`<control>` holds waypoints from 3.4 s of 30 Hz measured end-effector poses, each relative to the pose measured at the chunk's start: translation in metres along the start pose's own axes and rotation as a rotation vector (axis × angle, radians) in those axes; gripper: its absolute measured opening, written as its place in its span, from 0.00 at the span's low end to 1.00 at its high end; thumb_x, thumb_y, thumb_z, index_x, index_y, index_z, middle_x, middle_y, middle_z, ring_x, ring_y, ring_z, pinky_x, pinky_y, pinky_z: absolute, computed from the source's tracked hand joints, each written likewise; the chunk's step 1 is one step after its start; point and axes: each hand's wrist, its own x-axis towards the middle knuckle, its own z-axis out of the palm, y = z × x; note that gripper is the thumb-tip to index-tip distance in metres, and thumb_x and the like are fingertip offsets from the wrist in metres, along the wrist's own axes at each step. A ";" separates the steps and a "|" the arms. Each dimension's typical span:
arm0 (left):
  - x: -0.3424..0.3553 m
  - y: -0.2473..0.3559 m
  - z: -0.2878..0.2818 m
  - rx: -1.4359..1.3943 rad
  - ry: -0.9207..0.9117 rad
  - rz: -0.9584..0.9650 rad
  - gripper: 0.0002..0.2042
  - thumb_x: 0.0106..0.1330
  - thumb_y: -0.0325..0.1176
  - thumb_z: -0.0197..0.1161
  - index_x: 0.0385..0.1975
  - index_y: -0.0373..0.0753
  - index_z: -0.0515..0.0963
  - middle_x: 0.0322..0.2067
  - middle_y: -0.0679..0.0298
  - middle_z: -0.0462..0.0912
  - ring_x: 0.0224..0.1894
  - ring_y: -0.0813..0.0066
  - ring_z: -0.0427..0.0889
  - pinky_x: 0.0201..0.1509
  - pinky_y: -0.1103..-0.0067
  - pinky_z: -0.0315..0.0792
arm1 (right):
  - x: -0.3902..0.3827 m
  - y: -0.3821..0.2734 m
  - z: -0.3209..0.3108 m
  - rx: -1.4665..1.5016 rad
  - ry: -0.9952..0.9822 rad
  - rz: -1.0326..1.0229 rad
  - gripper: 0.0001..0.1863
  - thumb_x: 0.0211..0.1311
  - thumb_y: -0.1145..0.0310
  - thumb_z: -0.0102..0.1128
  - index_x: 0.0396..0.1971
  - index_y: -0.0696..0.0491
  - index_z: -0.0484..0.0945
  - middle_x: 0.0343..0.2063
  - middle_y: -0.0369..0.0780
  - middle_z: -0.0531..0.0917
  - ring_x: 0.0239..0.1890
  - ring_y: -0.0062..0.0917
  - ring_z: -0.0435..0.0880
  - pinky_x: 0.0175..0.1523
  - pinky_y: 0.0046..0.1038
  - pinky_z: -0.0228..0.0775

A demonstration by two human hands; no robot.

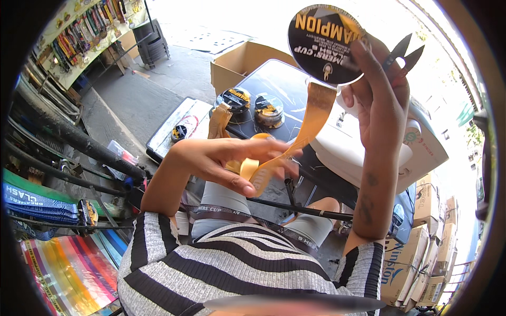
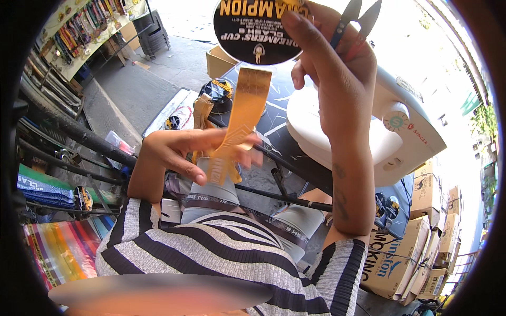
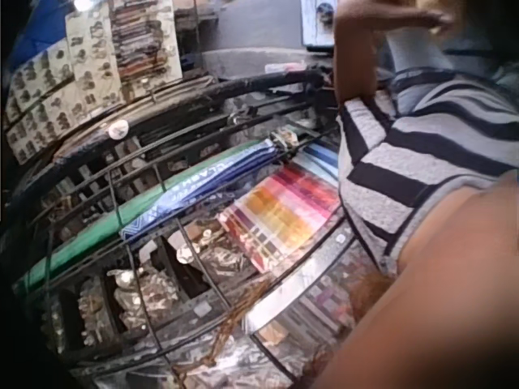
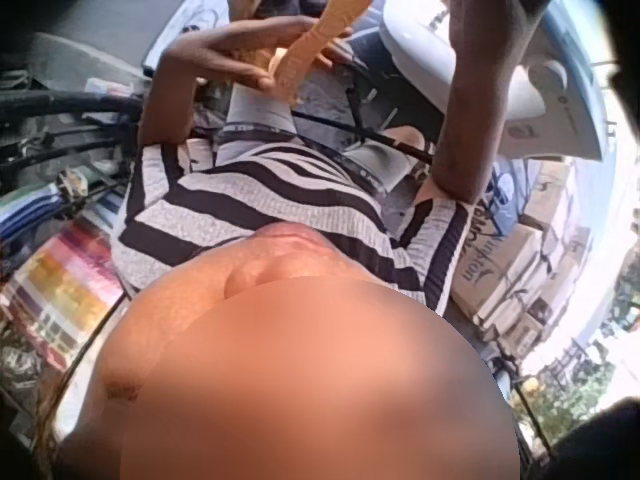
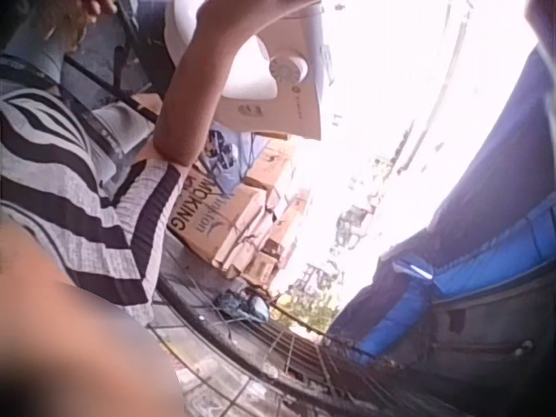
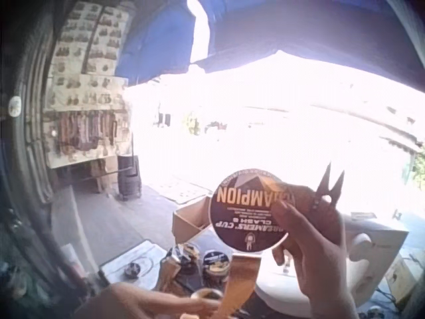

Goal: The person threads a sewing machine, then cuts and folds a gold ribbon around a circular badge. They place the badge and ribbon under the sewing machine needle and sew the ribbon to the badge. Finally, they wind a yellow thread onto a spool and place it on the machine.

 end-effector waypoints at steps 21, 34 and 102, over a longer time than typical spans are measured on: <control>-0.021 -0.031 0.019 0.003 0.792 -0.059 0.12 0.70 0.35 0.61 0.35 0.30 0.81 0.24 0.61 0.84 0.27 0.78 0.85 0.32 0.84 0.78 | -0.047 0.087 0.016 -0.123 -0.228 0.234 0.26 0.58 0.67 0.70 0.54 0.59 0.73 0.28 0.36 0.81 0.20 0.09 0.74 0.20 0.11 0.61; -0.073 -0.081 -0.043 -0.031 1.071 -0.132 0.13 0.69 0.39 0.62 0.35 0.32 0.82 0.20 0.66 0.81 0.17 0.89 0.76 0.21 0.92 0.71 | 0.017 0.197 0.067 -0.209 -0.438 0.357 0.20 0.62 0.68 0.66 0.53 0.57 0.78 0.32 0.37 0.85 0.37 0.13 0.80 0.44 0.17 0.70; 0.023 -0.090 0.094 -0.434 0.945 0.061 0.21 0.77 0.39 0.47 0.60 0.29 0.71 0.61 0.49 0.71 0.62 0.68 0.72 0.67 0.73 0.63 | -0.154 0.115 -0.008 0.015 -0.034 0.280 0.07 0.63 0.77 0.63 0.39 0.62 0.79 0.31 0.37 0.84 0.34 0.14 0.82 0.40 0.16 0.73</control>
